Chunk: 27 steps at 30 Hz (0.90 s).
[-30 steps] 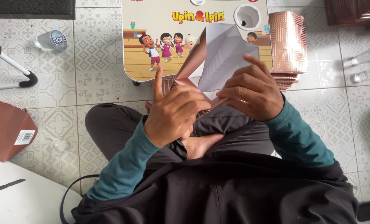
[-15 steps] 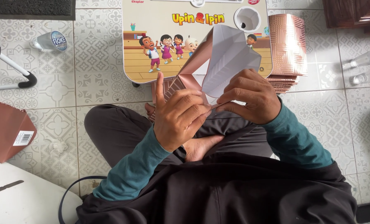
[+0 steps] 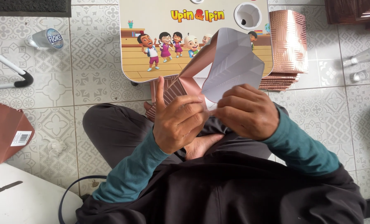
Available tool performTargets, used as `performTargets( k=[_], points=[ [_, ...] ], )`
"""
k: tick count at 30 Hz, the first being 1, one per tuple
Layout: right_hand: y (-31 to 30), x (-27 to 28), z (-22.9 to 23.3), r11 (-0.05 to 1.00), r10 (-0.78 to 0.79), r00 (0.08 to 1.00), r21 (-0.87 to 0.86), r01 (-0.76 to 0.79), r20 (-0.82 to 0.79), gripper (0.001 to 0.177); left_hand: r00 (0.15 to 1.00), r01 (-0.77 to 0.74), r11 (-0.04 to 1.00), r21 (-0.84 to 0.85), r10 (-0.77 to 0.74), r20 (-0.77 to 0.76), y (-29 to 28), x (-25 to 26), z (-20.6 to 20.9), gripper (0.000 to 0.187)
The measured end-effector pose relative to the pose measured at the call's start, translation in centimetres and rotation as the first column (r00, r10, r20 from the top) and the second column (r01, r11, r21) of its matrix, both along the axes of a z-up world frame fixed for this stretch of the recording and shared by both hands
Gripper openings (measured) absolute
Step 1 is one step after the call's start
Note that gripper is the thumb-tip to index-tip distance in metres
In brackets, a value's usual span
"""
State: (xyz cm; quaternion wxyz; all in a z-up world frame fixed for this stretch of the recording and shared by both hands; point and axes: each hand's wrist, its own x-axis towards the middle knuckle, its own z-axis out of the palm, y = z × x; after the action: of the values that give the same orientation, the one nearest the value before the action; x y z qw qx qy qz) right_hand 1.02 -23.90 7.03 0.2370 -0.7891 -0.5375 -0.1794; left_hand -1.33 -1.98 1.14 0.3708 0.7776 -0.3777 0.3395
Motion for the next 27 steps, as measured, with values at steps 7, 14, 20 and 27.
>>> performTargets(
  k=[7, 14, 20, 27],
  points=[
    [-2.6, -2.1, -1.1, 0.995, -0.101, 0.995, 0.003, 0.101, -0.011, 0.018, 0.998, -0.021, 0.999, 0.031, 0.023, -0.051, 1.2, -0.9, -1.6, 0.013],
    [-1.7, -3.0, -2.7, 0.987, -0.095, 0.983, 0.143, 0.072, 0.157, 0.029, 0.861, -0.137, 0.913, -0.384, -0.082, -0.503, 1.0, 0.6, -3.5, 0.061],
    [-1.5, -3.5, -2.0, 0.985, -0.081, 0.996, 0.147, 0.086, -0.040, 0.019, 0.749, -0.178, 0.916, -0.359, -0.110, -0.653, 0.1, 1.3, -4.8, 0.039],
    [-3.9, -2.2, 0.2, 0.958, -0.261, 0.923, 0.045, 0.284, -0.283, 0.056, 0.782, -0.166, 0.921, -0.351, -0.094, -0.616, -1.1, 0.3, -4.6, 0.031]
  ],
)
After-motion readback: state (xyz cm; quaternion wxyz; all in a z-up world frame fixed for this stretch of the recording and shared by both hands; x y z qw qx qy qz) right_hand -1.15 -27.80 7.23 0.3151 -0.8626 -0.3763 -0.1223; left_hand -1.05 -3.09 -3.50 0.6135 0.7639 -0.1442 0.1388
